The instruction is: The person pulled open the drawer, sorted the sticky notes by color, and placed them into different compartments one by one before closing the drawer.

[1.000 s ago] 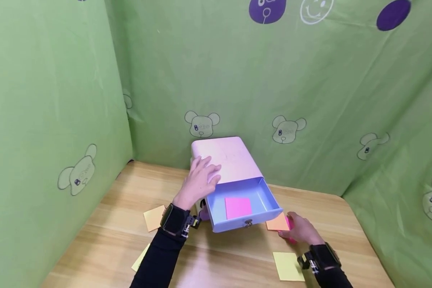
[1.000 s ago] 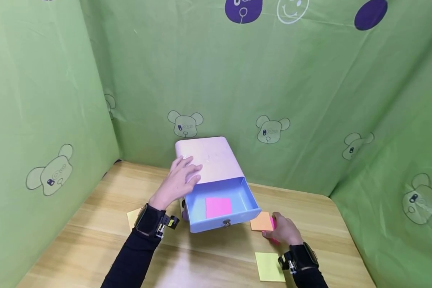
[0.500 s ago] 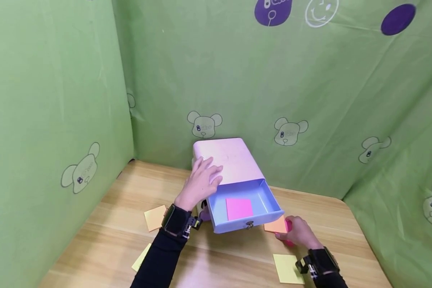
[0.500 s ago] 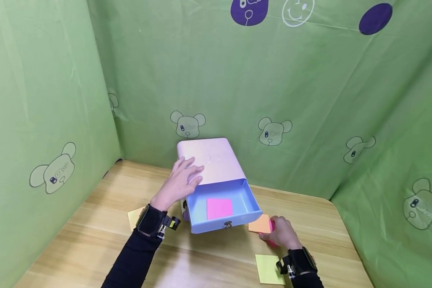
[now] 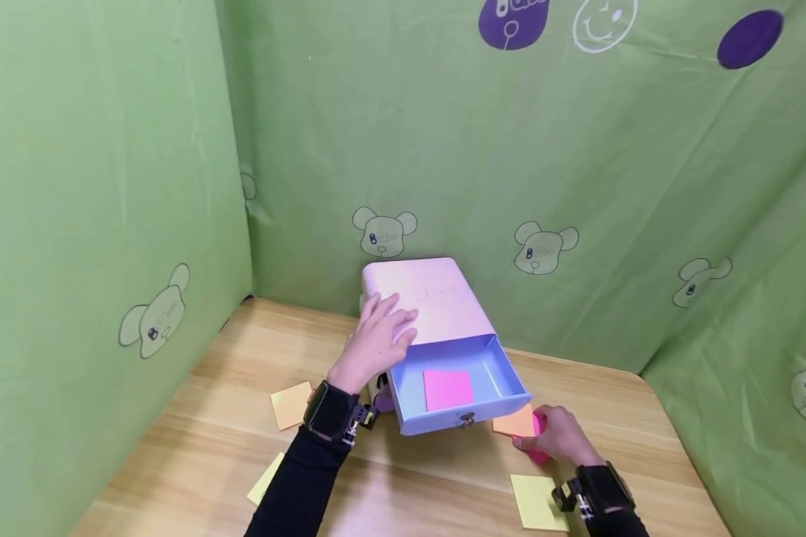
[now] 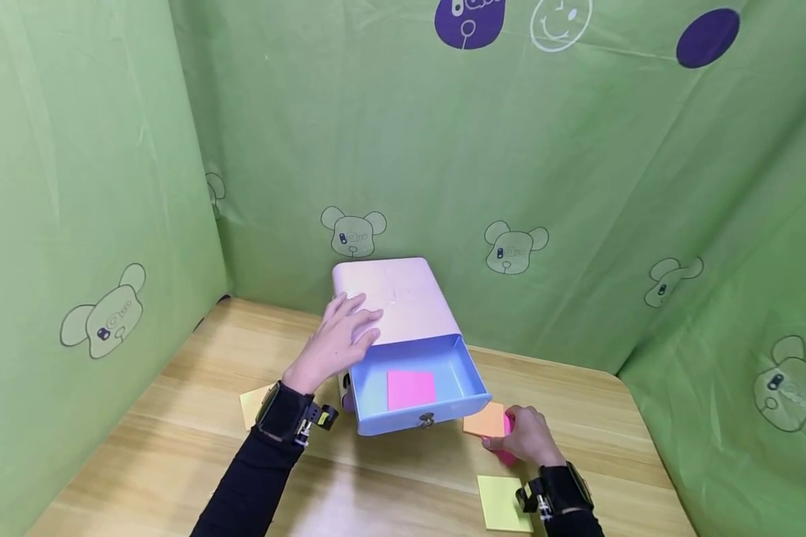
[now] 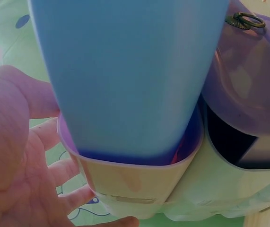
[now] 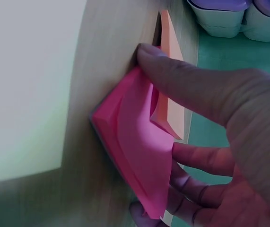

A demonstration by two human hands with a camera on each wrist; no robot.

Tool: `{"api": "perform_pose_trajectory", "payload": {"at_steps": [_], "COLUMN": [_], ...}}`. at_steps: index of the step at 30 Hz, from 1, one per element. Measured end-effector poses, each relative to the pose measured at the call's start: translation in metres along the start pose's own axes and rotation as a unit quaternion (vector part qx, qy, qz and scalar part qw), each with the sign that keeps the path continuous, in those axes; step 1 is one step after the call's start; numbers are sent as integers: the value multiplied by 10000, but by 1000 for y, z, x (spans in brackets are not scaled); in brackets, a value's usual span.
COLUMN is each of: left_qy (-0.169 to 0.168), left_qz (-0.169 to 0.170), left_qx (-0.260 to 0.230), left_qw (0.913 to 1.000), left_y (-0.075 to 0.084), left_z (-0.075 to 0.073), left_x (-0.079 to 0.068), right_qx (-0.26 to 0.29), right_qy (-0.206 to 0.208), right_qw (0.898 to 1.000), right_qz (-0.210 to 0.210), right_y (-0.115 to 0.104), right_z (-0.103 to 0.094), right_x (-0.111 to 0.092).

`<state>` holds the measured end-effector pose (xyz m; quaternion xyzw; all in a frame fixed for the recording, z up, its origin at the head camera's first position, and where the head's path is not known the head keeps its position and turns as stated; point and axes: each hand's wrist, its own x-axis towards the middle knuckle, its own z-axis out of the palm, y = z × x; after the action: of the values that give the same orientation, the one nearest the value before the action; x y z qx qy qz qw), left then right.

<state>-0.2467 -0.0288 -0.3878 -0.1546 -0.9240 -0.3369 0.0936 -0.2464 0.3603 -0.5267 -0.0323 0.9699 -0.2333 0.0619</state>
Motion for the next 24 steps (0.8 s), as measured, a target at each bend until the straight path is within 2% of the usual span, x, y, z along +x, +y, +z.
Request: {"api": "perform_pose_trajectory", "payload": {"at_steps": [8,14,20,24], "left_qy": [-15,10,15,-27], "left_qz": [22,45,16,-29], "left_qx": [41,-8,4,-55], "left_qw": [10000,10000,10000,10000], "left_y": [0,1,2,2], "left_z": [-1,-1,-2,-1], "left_x": [0,-1,0,-2], "right_qx": [108,187,114,-51], "right_qy": [-43,-19,-68,-251], "right_qw": [9999,9997,9997,9993], "right_qz": [4,-171,-184,-270], "right_y": [1,-2,-7,-10], "right_z": [4,3,2,3], "right_x": [0,-1,-2,-4]}}
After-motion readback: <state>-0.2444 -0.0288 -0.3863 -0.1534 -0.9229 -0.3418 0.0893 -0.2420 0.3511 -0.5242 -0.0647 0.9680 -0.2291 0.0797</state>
